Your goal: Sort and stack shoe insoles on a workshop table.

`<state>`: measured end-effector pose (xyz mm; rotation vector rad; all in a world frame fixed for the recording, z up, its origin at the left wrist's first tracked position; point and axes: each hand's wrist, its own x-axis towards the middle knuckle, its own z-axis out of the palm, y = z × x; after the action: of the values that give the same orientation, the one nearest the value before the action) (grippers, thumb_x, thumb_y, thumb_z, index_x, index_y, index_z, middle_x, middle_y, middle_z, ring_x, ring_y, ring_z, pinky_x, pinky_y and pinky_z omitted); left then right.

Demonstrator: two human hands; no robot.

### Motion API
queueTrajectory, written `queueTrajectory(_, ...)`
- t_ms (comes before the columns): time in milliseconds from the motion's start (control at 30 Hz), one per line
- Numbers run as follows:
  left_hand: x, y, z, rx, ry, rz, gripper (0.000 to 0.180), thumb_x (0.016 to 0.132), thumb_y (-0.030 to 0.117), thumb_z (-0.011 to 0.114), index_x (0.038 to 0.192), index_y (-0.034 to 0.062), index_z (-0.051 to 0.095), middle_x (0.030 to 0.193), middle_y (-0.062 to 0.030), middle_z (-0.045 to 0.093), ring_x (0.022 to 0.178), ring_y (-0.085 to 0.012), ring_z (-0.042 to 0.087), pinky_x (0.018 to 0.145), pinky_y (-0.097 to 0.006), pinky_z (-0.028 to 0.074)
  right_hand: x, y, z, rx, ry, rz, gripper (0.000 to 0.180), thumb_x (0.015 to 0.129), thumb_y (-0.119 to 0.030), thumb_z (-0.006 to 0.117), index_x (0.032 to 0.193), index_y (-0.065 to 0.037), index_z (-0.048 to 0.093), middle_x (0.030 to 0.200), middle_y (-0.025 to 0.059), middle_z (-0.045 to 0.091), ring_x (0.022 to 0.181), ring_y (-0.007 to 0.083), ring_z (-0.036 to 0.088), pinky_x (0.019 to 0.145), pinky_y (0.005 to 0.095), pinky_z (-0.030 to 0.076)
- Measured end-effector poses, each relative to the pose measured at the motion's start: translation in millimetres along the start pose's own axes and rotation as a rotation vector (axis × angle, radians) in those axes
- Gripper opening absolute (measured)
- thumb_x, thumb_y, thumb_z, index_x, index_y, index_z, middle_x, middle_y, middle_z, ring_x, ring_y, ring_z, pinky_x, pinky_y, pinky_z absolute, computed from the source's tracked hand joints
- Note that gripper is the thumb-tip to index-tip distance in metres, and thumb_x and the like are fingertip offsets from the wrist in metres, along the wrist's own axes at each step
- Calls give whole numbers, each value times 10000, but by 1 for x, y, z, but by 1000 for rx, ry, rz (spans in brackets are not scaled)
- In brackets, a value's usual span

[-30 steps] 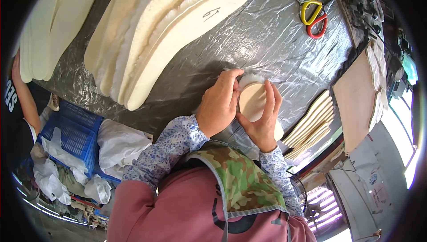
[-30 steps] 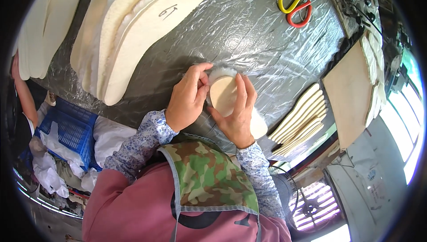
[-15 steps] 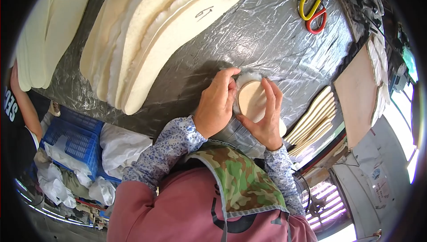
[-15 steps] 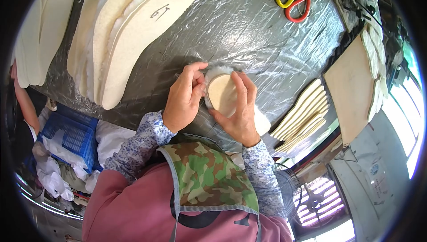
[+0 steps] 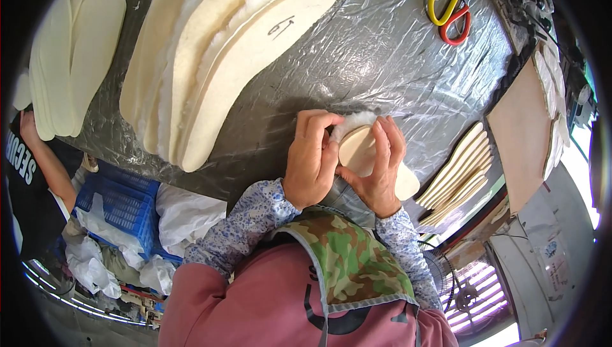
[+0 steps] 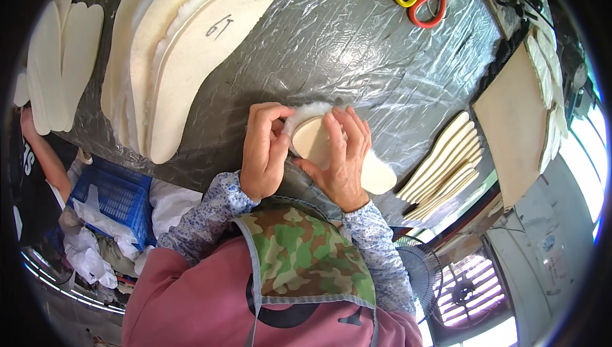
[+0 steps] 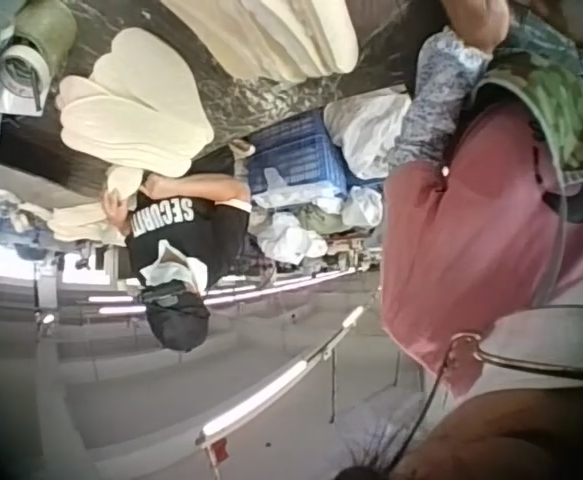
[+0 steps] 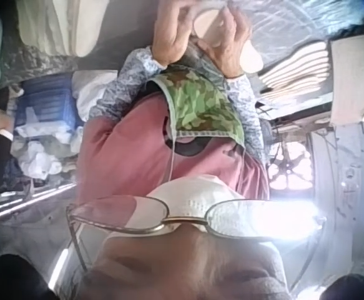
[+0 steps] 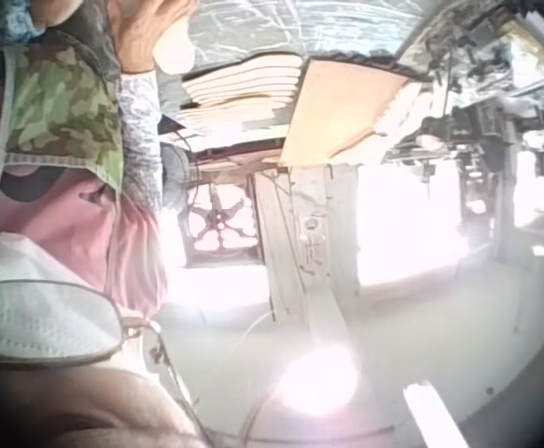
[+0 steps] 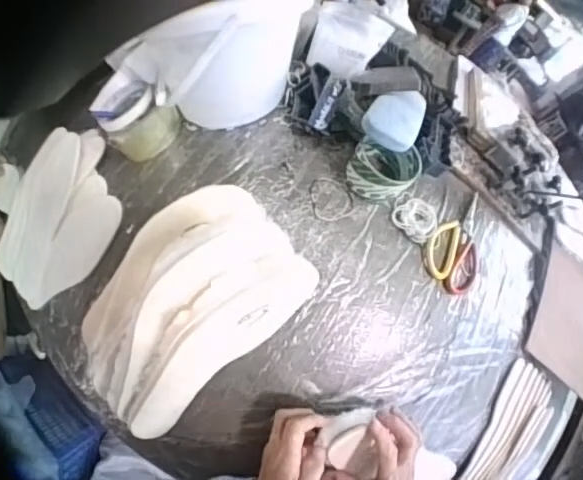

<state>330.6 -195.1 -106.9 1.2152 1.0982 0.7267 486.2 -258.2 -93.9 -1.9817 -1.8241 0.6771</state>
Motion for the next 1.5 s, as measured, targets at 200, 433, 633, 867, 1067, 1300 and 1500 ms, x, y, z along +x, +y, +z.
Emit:
queueTrajectory(200,11,3,-10,55,-5,6,322,912,8,416,1220,-17,504,1054,-135,538,779,-179,497,735,-307,440,1,5,2,0,3,-17,989,603,-403,846,1409,-75,375,1370,144,422,1300,403,384,1051,584,283)
queueTrajectory(433,36,7,-16,242,-141,42,163,936,60,504,1045,-7,605,917,-151,600,803,-278,600,720,-342,479,-5,8,6,35,55,-92,916,636,-360,845,1381,-56,409,1354,136,450,1305,382,396,1062,577,269)
queueTrajectory(633,46,6,-22,278,-298,92,94,895,47,567,967,-11,587,846,-149,578,763,-311,578,687,-367,466,-4,5,3,92,51,-122,887,625,-298,853,1368,-64,429,1344,129,466,1299,381,401,1061,595,256)
queueTrajectory(867,43,6,-21,349,-329,128,47,865,-6,569,896,-13,535,838,-190,578,790,-398,575,669,-445,458,-6,3,-1,85,-14,-100,813,645,-266,834,1353,-100,469,1344,114,471,1299,382,395,1069,593,248)
queueTrajectory(1067,38,4,-16,312,-213,141,22,878,-11,547,889,-12,528,817,-182,558,778,-391,561,665,-446,445,1,3,-4,38,-60,-81,820,637,-265,828,1364,-131,472,1359,104,446,1306,365,376,1051,564,281)
queueTrajectory(1300,33,1,-21,252,-201,53,78,935,52,516,952,-12,557,842,-155,582,765,-320,586,681,-379,460,6,1,-2,22,-104,-42,846,616,-255,829,1377,-168,471,1383,82,439,1310,354,367,1065,546,272)
queueTrajectory(1500,26,8,-21,142,-263,-74,406,909,83,571,1294,29,453,1004,-152,587,847,-248,598,763,-332,478,7,3,0,11,-74,-65,893,607,-316,833,1394,-149,445,1386,90,421,1314,346,370,1067,547,268)
